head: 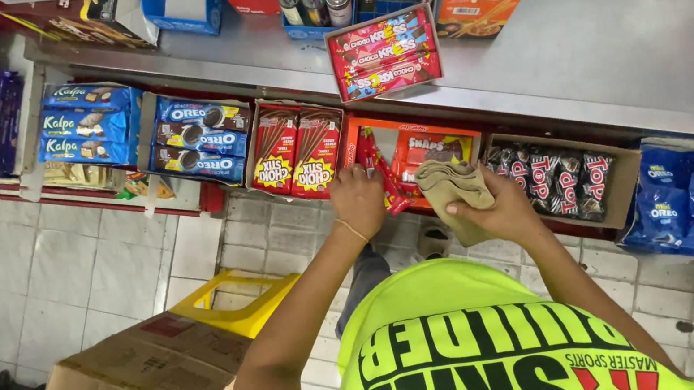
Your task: Organizing and arranging snack boxes and packets on a retail shelf.
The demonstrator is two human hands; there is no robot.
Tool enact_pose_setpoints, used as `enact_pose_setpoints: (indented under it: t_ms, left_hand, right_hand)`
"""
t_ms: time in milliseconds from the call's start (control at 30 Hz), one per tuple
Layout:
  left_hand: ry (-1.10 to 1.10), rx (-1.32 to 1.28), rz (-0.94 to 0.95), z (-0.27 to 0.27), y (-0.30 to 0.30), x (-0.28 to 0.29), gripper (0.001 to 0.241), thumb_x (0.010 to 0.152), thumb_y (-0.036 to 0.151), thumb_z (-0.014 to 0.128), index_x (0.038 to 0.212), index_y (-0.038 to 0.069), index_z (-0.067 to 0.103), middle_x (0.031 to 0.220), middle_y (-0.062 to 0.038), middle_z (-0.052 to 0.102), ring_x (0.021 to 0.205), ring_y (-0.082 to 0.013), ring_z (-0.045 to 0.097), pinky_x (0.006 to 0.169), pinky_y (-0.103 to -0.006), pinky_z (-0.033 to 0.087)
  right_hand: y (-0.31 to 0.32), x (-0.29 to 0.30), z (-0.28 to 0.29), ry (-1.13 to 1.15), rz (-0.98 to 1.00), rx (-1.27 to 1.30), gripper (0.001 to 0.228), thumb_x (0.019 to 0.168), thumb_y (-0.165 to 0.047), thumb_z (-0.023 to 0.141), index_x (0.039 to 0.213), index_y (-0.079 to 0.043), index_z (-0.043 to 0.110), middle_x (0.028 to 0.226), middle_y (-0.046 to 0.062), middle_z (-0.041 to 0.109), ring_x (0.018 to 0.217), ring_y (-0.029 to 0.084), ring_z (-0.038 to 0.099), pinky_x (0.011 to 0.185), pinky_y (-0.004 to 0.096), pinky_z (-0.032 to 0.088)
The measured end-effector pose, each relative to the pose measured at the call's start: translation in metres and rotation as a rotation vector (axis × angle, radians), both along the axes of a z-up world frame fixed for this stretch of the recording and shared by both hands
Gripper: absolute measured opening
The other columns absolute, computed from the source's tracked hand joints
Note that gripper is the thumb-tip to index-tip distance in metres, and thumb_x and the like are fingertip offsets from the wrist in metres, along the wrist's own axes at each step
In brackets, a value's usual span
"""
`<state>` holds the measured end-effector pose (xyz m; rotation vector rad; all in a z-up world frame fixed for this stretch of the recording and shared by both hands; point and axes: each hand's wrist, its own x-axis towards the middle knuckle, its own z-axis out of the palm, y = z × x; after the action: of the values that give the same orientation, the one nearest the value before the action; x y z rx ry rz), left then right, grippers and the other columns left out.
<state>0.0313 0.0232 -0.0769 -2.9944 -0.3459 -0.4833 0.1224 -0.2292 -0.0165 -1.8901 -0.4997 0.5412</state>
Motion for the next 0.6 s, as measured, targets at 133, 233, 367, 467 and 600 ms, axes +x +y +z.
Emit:
enact_pose_setpoints:
  t_ms: [133, 233, 367, 467, 600]
  left_hand:
    - [0.117, -0.025, -0.06, -0.019, 0.006, 0.003, 0.016, 0.083, 0.018, 0.061, 0.084, 0.021, 0.076, 0.069, -0.006, 0.07, 0.074, -0.03, 0.07, 0.062, -0.0447, 0.045]
    - [0.123, -0.013, -0.089, -0.017, 0.009, -0.001, 0.014, 0.081, 0.018, 0.061, 0.083, 0.02, 0.074, 0.069, -0.008, 0.072, 0.072, -0.0318, 0.071, 0.061, -0.0463, 0.046]
    - [0.02, -0.055, -0.109, 0.009, 0.007, -0.01, 0.012, 0.082, 0.017, 0.065, 0.09, 0.016, 0.074, 0.081, -0.009, 0.069, 0.082, -0.0312, 0.067, 0.064, -0.0421, 0.049]
    - [-0.088, -0.294, -0.104, 0.04, 0.004, -0.016, 0.011, 0.085, 0.016, 0.067, 0.094, 0.009, 0.07, 0.092, -0.016, 0.066, 0.09, -0.0362, 0.064, 0.071, -0.0437, 0.051]
    - [-0.255, -0.91, -0.053, 0.065, 0.001, -0.022, 0.011, 0.098, 0.016, 0.06, 0.094, 0.005, 0.06, 0.087, -0.019, 0.059, 0.091, -0.0434, 0.062, 0.081, -0.0474, 0.049]
  right_hand:
    - [-0.003, -0.001, -0.001, -0.008, -0.008, -0.033, 0.057, 0.068, -0.018, 0.093, 0.119, -0.007, 0.07, 0.106, 0.02, 0.076, 0.104, 0.038, 0.071, 0.088, 0.049, 0.056]
    - [-0.004, -0.002, -0.01, -0.024, -0.027, -0.061, 0.057, 0.068, -0.023, 0.093, 0.119, -0.011, 0.071, 0.106, 0.016, 0.077, 0.104, 0.033, 0.071, 0.088, 0.045, 0.056]
    - [-0.001, -0.003, -0.006, 0.003, -0.072, -0.093, 0.058, 0.067, -0.023, 0.094, 0.12, -0.011, 0.071, 0.108, 0.016, 0.076, 0.106, 0.034, 0.07, 0.092, 0.047, 0.055]
    - [0.005, 0.001, -0.003, 0.002, -0.101, -0.098, 0.057, 0.068, -0.023, 0.094, 0.12, -0.011, 0.072, 0.108, 0.017, 0.076, 0.106, 0.034, 0.07, 0.092, 0.047, 0.055]
    - [0.017, 0.004, -0.006, 0.029, -0.178, -0.064, 0.059, 0.068, -0.025, 0.095, 0.12, -0.01, 0.071, 0.11, 0.017, 0.075, 0.108, 0.032, 0.069, 0.096, 0.047, 0.053]
